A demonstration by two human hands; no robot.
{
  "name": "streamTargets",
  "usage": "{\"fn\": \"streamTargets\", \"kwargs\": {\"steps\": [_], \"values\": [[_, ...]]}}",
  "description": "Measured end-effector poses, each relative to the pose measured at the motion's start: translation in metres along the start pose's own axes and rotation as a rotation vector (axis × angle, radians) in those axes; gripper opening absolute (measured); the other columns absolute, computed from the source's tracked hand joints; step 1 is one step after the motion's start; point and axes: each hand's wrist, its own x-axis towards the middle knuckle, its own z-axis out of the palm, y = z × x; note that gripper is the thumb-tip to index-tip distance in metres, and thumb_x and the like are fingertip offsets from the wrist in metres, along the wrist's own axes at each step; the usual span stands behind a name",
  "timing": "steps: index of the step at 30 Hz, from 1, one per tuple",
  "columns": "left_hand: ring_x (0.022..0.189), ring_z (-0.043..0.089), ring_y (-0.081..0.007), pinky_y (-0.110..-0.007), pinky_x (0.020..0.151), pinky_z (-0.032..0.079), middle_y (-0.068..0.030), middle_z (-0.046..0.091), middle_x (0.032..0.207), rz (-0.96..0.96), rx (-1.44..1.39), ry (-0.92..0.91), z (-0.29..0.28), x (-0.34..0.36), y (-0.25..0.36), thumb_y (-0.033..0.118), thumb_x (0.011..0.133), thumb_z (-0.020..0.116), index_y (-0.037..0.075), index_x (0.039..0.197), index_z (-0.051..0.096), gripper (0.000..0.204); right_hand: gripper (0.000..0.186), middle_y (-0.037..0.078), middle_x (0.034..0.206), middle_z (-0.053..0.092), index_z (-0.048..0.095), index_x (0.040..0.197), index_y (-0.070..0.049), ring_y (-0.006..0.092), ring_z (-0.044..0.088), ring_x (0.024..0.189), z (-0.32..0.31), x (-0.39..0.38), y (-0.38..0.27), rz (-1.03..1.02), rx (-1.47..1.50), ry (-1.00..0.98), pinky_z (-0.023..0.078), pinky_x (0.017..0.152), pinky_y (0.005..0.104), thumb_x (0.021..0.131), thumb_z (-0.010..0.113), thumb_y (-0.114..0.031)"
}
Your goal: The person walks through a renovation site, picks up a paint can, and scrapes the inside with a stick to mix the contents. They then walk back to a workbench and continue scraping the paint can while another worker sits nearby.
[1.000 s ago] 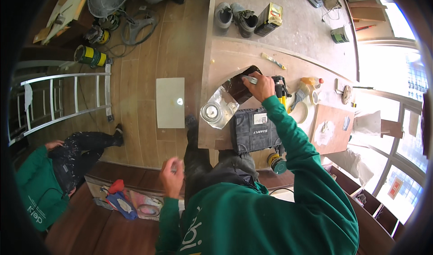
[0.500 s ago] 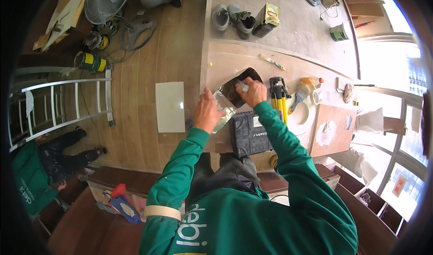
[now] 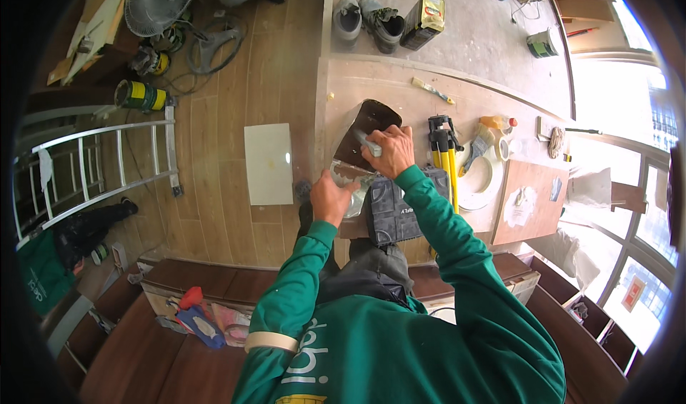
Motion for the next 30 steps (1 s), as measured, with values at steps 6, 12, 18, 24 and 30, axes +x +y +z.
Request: {"fn": "streamTargets", "kwargs": {"steps": [6,12,18,24,30], "values": [[0.085,0.064,-0.0451,-0.048,0.074,0.05,-0.0271,0.067,0.088,-0.033,-0.037,0.058,0.003,-0.001,0.0,0.031,0.059,0.089,-0.005,0.089,0.06,0.056,0.026,0.009,0.078,0.067,0.07,0.084,-0.012,0.0233,0.061,0.083,-0.032,0.001,0.003,-0.183,0.065,0.091,0.039,0.083,0.0387,0.073,0.071,-0.035],[0.089,0.063,-0.0478,-0.05,0.077,0.05,-0.0296,0.066,0.089,0.0,-0.049,0.054,0.004,-0.001,0.001,0.03,0.062,0.086,-0.005,0.093,0.057,0.055,0.026,0.011,0.074,0.065,0.07,0.084,-0.013,0.0263,0.063,0.078,0.019,0.008,-0.005,-0.112,-0.047,0.044,0.04,0.084,0.0388,0.072,0.072,-0.036],[0.087,0.063,-0.0478,-0.05,0.077,0.049,-0.0294,0.066,0.089,-0.048,-0.102,0.07,0.011,-0.004,-0.004,0.031,0.062,0.086,-0.005,0.094,0.058,0.055,0.03,0.016,0.075,0.069,0.07,0.092,-0.013,0.0316,0.066,0.074,-0.014,0.01,0.016,-0.248,0.122,-0.22,0.043,0.086,0.0396,0.073,0.069,-0.037],[0.09,0.063,-0.0467,-0.05,0.079,0.049,-0.0293,0.066,0.092,-0.011,-0.185,0.07,0.016,-0.004,-0.011,0.03,0.063,0.085,-0.005,0.095,0.058,0.055,0.035,0.016,0.077,0.07,0.069,0.097,-0.012,0.0321,0.065,0.073,0.01,0.016,-0.006,-0.009,-0.063,-0.089,0.044,0.085,0.0405,0.075,0.069,-0.039],[0.09,0.063,-0.0472,-0.051,0.079,0.049,-0.0287,0.066,0.092,-0.059,-0.128,0.078,0.015,-0.006,-0.007,0.03,0.064,0.084,-0.005,0.096,0.058,0.054,0.035,0.017,0.074,0.068,0.07,0.099,-0.014,0.0319,0.065,0.072,-0.015,0.016,-0.005,-0.121,0.015,-0.271,0.042,0.088,0.0372,0.072,0.068,-0.036]]}}
